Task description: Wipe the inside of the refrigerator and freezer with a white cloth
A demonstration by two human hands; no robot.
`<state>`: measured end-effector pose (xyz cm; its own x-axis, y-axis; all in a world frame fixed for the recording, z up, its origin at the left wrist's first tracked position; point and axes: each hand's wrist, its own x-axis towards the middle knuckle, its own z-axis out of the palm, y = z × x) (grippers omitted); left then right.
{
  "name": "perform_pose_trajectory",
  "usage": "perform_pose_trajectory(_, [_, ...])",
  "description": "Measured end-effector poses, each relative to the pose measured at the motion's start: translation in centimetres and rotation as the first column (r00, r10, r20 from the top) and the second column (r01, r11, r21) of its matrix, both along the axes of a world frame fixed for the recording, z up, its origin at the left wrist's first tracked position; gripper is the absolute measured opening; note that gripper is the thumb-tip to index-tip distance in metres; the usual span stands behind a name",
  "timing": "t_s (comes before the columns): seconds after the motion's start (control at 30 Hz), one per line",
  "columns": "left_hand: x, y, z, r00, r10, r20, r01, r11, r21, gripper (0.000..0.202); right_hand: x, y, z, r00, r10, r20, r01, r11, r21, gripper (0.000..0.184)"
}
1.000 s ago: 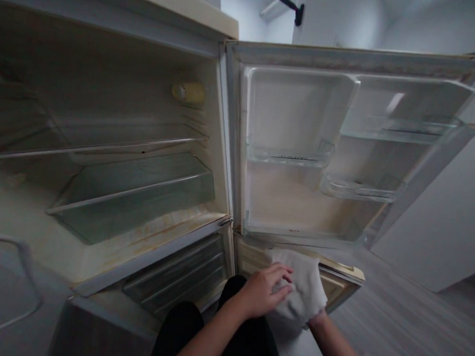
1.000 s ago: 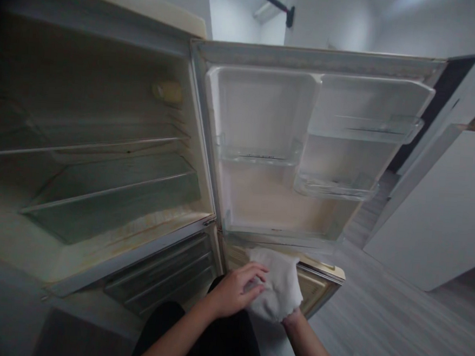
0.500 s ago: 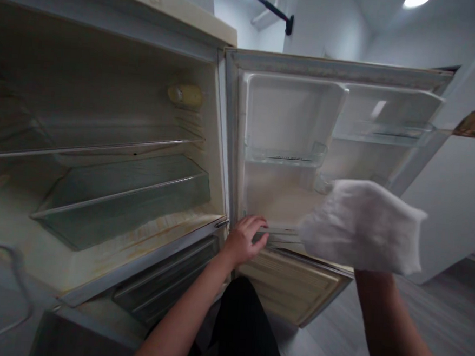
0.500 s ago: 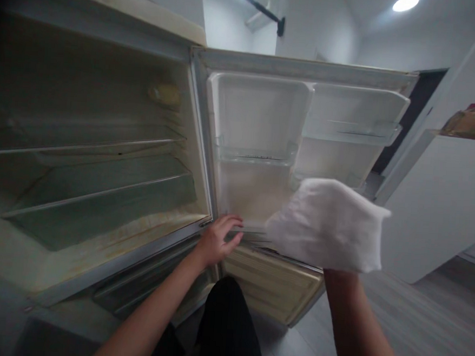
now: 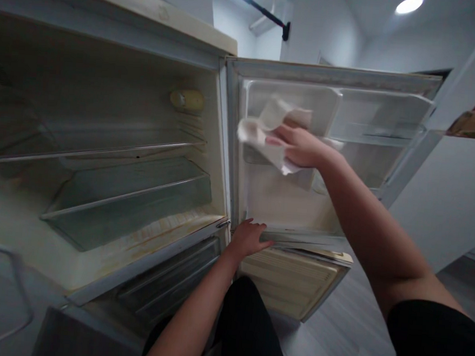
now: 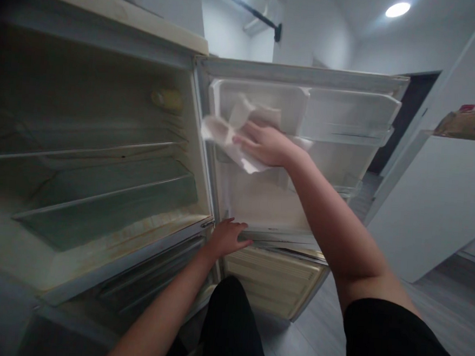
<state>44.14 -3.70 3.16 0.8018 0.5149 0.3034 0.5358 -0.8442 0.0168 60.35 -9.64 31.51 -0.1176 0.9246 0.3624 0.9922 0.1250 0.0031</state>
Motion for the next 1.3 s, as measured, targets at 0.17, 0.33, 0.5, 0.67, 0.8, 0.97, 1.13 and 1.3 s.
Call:
perform_pose_trajectory(0.17, [-0.3, 0.0, -0.5, 0.998, -0.009, 0.055, 0.01, 1.0, -0.014, 0.055, -2.3, 2.7, 0.7, 0.977, 0.192, 0.094, -0.168, 0.961, -0.22, 0.061])
perform_pose_trajectory(0.33, [-0.6, 0.1, -0.5, 0.999, -0.012, 0.048, 0.013, 1.0, -0.023, 0.055, -2.8, 2.8, 0.5, 0.978, 0.198, 0.066, -0.178, 0.957, -0.231, 0.062])
perform_pose_trajectory(0.5, [-0.7, 0.0, -0.5, 0.999, -0.01, 0.047, 0.011, 0.999, -0.03, 0.053, -2.8, 2.6, 0.3, 0.979, 0.195, 0.064, -0.178, 0.961, -0.212, 0.062])
perform_pose_trajectory(0.67, [-0.7, 0.2, -0.6, 1.0, -0.018, 0.017, 0.018, 0.999, -0.038, 0.056, -3.0, 2.5, 0.2, 0.981, 0.186, 0.062, -0.169, 0.963, -0.208, 0.059])
perform_pose_trajectory(0.8, [-0.9, 0.3, -0.5, 1.0, -0.006, 0.015, 0.007, 0.999, -0.044, 0.057, -3.3, 2.4, 0.2, 0.981, 0.167, 0.093, -0.147, 0.97, -0.191, 0.057])
perform_pose_trajectory(0.97, [-1.0, 0.2, -0.5, 1.0, -0.012, 0.023, 0.013, 0.998, -0.058, 0.054, -3.4, 2.4, 0.2, 0.98, 0.158, 0.122, -0.133, 0.972, -0.195, 0.061])
perform_pose_trajectory(1.13, [-1.1, 0.3, -0.7, 1.0, -0.001, 0.017, 0.002, 0.999, -0.045, 0.057, -3.4, 2.6, 0.1, 0.978, 0.165, 0.131, -0.141, 0.974, -0.175, 0.06])
perform_pose_trajectory(1.3, [-1.0, 0.2, -0.5, 1.0, -0.01, 0.013, 0.011, 0.999, -0.046, 0.057, -3.5, 2.8, 0.2, 0.979, 0.154, 0.134, -0.126, 0.973, -0.196, 0.057])
